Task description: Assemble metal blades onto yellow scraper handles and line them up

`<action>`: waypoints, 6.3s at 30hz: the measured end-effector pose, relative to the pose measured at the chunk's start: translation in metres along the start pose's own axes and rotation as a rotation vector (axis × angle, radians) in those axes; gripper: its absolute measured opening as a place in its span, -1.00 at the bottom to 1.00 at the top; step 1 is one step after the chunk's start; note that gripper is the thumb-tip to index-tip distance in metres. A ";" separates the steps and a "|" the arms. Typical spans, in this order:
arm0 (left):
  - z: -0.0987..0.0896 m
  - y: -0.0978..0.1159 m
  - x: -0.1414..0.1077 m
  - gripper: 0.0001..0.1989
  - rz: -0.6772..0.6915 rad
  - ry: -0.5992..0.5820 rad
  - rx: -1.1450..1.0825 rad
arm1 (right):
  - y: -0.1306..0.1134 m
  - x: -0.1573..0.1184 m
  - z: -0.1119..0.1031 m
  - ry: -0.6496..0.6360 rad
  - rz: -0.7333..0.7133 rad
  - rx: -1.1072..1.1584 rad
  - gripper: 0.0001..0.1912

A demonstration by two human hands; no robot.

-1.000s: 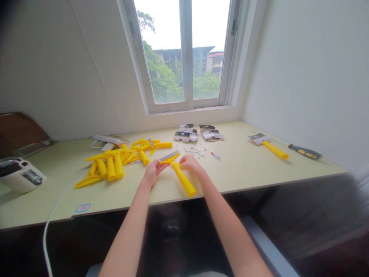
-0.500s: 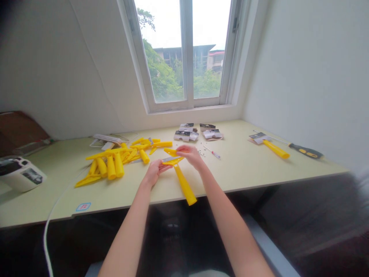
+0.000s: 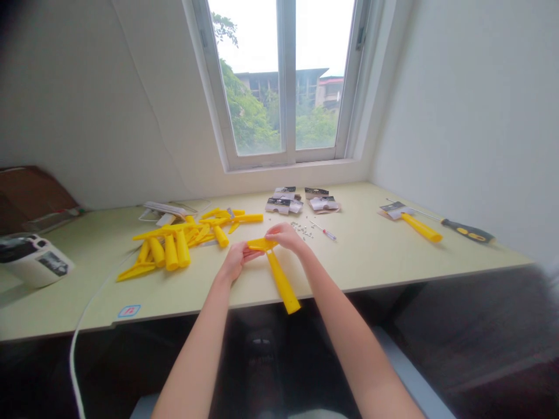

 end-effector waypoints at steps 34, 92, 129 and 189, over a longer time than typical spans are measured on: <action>-0.001 -0.002 -0.002 -0.77 -0.100 -0.005 -0.106 | 0.002 -0.009 0.002 0.119 -0.051 -0.029 -0.93; 0.011 -0.002 0.002 -0.78 0.052 -0.076 0.045 | 0.018 -0.018 0.044 0.155 0.344 0.409 -0.82; 0.009 -0.010 0.009 -0.85 -0.060 -0.072 0.069 | 0.043 -0.003 -0.054 0.349 -0.032 -0.945 -0.76; 0.024 -0.007 -0.007 -0.78 -0.046 -0.257 0.250 | -0.003 0.011 0.032 0.025 0.302 0.217 -0.59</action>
Point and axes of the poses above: each hand's wrist, its own x-axis towards the middle knuckle, its own z-axis out of the palm, y = z × x, the point moved 7 cm from there along x, towards the middle knuckle, and after that the axes turned 8 degrees about y, right-handed, at the moved point
